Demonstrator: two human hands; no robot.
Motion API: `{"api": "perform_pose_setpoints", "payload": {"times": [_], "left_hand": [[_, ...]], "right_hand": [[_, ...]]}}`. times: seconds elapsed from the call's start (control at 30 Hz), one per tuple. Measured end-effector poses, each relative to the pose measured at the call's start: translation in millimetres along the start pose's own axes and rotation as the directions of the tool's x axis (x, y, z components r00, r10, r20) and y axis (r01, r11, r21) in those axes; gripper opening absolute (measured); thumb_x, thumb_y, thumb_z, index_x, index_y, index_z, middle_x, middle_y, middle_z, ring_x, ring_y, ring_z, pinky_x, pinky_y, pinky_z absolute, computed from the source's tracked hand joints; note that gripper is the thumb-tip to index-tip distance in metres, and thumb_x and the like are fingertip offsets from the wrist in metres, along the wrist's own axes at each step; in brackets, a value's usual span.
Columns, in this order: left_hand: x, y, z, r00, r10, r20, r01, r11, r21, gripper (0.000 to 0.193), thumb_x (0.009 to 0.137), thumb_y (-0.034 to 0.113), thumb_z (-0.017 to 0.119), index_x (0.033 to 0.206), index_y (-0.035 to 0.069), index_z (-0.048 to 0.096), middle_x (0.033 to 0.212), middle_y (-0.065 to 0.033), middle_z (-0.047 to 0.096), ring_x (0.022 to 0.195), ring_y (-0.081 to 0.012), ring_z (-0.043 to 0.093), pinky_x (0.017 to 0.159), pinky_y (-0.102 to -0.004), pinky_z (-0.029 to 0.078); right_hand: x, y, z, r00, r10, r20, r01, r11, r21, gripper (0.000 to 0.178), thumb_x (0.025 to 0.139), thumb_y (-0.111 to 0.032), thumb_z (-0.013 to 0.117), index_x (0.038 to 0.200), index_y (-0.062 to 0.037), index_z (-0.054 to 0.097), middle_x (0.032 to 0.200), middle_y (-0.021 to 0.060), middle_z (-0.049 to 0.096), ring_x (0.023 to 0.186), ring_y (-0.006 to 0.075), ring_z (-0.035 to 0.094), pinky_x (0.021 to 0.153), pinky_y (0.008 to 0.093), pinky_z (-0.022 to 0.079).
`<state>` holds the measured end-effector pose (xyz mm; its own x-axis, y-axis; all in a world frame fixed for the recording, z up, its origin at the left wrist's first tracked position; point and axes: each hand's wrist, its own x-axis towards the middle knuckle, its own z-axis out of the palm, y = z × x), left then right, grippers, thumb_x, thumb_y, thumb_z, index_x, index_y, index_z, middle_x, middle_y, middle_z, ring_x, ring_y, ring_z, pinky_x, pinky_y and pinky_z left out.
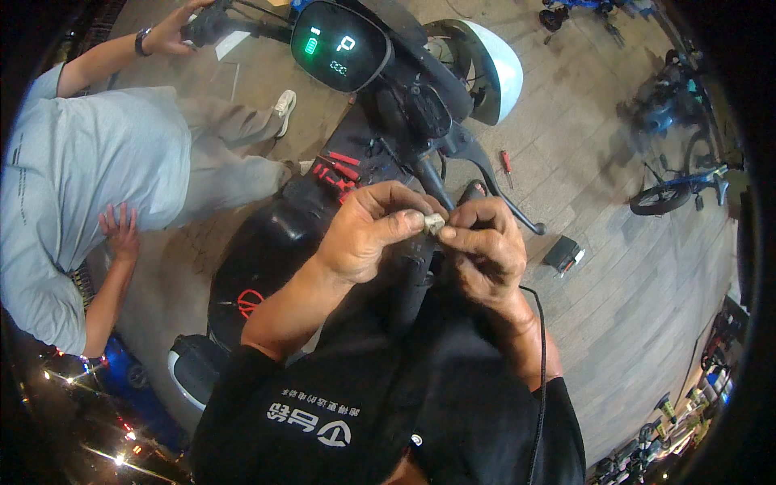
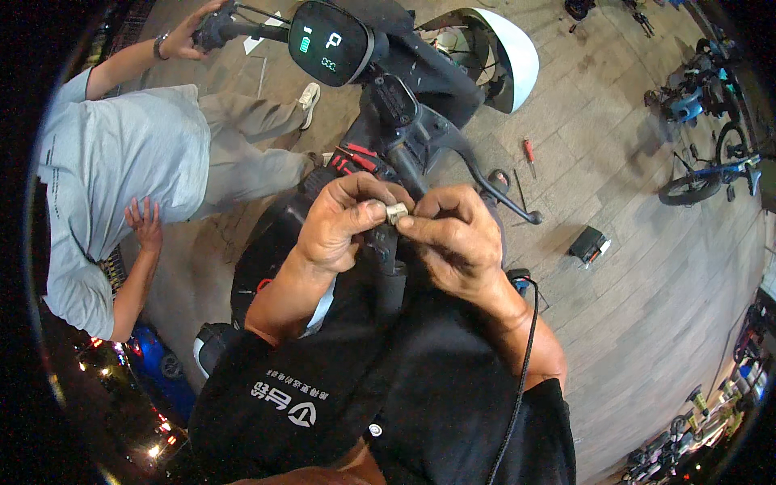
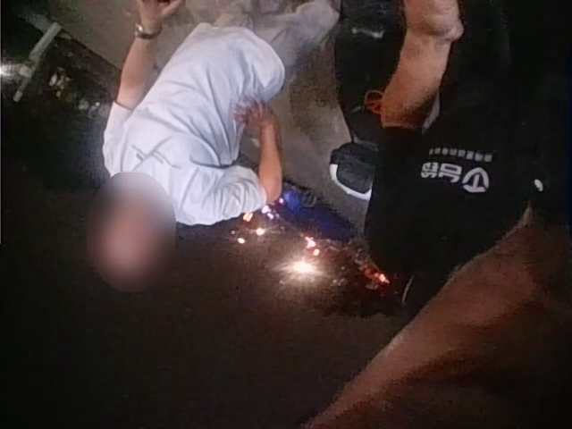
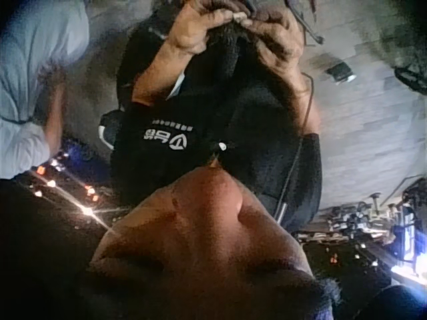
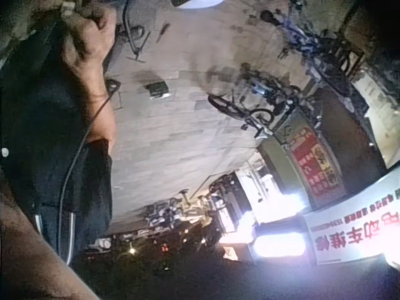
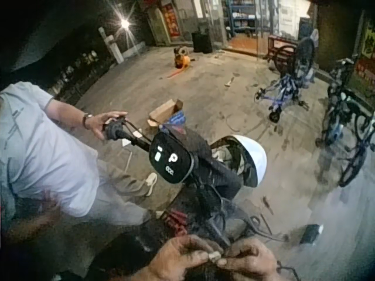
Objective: The person manipulates a small electrical connector on an electric scooter's handlebar, repeatedly inserting and removing a plug while adjusting wires. The scooter's digital display remains visible throughout the process.
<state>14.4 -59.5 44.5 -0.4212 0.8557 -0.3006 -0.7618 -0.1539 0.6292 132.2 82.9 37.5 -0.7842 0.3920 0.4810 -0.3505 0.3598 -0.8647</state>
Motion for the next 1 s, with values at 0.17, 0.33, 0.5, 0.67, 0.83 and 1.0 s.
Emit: {"api": "perform_pose_setpoints", "payload": {"times": [0.17, 0.33, 0.5, 0.67, 0.83, 1.0], "left_hand": [[0, -3, -4, 1.000, -0.004, 0.029, 0.006, 0.998, -0.057, 0.013, 0.087, 0.000, 0.060, 0.100, -0.003, 0.063, 0.102, -0.0138, 0.067, 0.092, -0.0165, 0.065, 0.087, -0.0297, 0.052], [-1, 0, -2, 0.999, -0.033, -0.002, 0.033, 0.999, 0.009, 0.012, 0.085, 0.007, 0.066, 0.096, 0.002, 0.064, 0.103, -0.0168, 0.065, 0.092, -0.0189, 0.063, 0.085, -0.0308, 0.051], [-1, -1, -8, 1.000, -0.017, 0.005, 0.017, 0.997, 0.074, 0.013, 0.085, 0.009, 0.067, 0.095, 0.001, 0.065, 0.102, -0.0166, 0.065, 0.093, -0.0187, 0.063, 0.085, -0.0305, 0.050], [1, 2, -10, 1.000, -0.010, 0.023, 0.006, 0.985, 0.170, 0.014, 0.084, 0.011, 0.068, 0.093, 0.000, 0.066, 0.101, -0.0162, 0.066, 0.092, -0.0193, 0.063, 0.084, -0.0305, 0.050], [1, 6, -7, 1.000, -0.008, 0.010, 0.005, 0.978, 0.207, 0.014, 0.085, 0.010, 0.067, 0.092, -0.001, 0.066, 0.097, -0.0149, 0.066, 0.090, -0.0181, 0.063, 0.084, -0.0305, 0.049], [0, 9, -3, 0.999, -0.024, -0.022, 0.028, 0.976, 0.217, 0.013, 0.085, 0.008, 0.064, 0.094, -0.002, 0.065, 0.095, -0.0121, 0.067, 0.089, -0.0151, 0.063, 0.083, -0.0286, 0.049]], "right_hand": [[-1, 0, -2, 0.999, -0.013, 0.036, 0.012, 1.000, 0.007, 0.028, 0.071, 0.008, 0.072, 0.094, -0.0081, 0.069, 0.087, 0.0072, 0.057, 0.077, 0.0191, 0.059, 0.065, 0.0286, 0.049], [1, 3, -5, 0.996, -0.043, 0.084, 0.041, 0.999, 0.022, 0.030, 0.069, 0.008, 0.072, 0.094, -0.0080, 0.070, 0.086, 0.0071, 0.058, 0.076, 0.0202, 0.060, 0.065, 0.0293, 0.049], [3, 5, -3, 0.993, -0.073, 0.088, 0.070, 0.997, 0.038, 0.030, 0.069, 0.008, 0.072, 0.095, -0.0082, 0.069, 0.085, 0.0073, 0.058, 0.075, 0.0209, 0.060, 0.064, 0.0300, 0.049], [4, 5, -4, 0.993, -0.067, 0.097, 0.067, 0.998, 0.004, 0.028, 0.069, 0.007, 0.072, 0.093, -0.0078, 0.069, 0.086, 0.0076, 0.059, 0.072, 0.0207, 0.061, 0.061, 0.0297, 0.049], [4, 4, -3, 0.995, -0.019, 0.094, 0.021, 0.999, -0.025, 0.028, 0.068, 0.008, 0.071, 0.091, -0.0065, 0.068, 0.084, 0.0079, 0.060, 0.070, 0.0205, 0.062, 0.059, 0.0286, 0.049], [4, 4, -1, 0.998, 0.023, 0.058, -0.023, 1.000, 0.005, 0.028, 0.064, 0.008, 0.071, 0.090, -0.0048, 0.067, 0.082, 0.0093, 0.060, 0.070, 0.0206, 0.061, 0.058, 0.0282, 0.048]]}}
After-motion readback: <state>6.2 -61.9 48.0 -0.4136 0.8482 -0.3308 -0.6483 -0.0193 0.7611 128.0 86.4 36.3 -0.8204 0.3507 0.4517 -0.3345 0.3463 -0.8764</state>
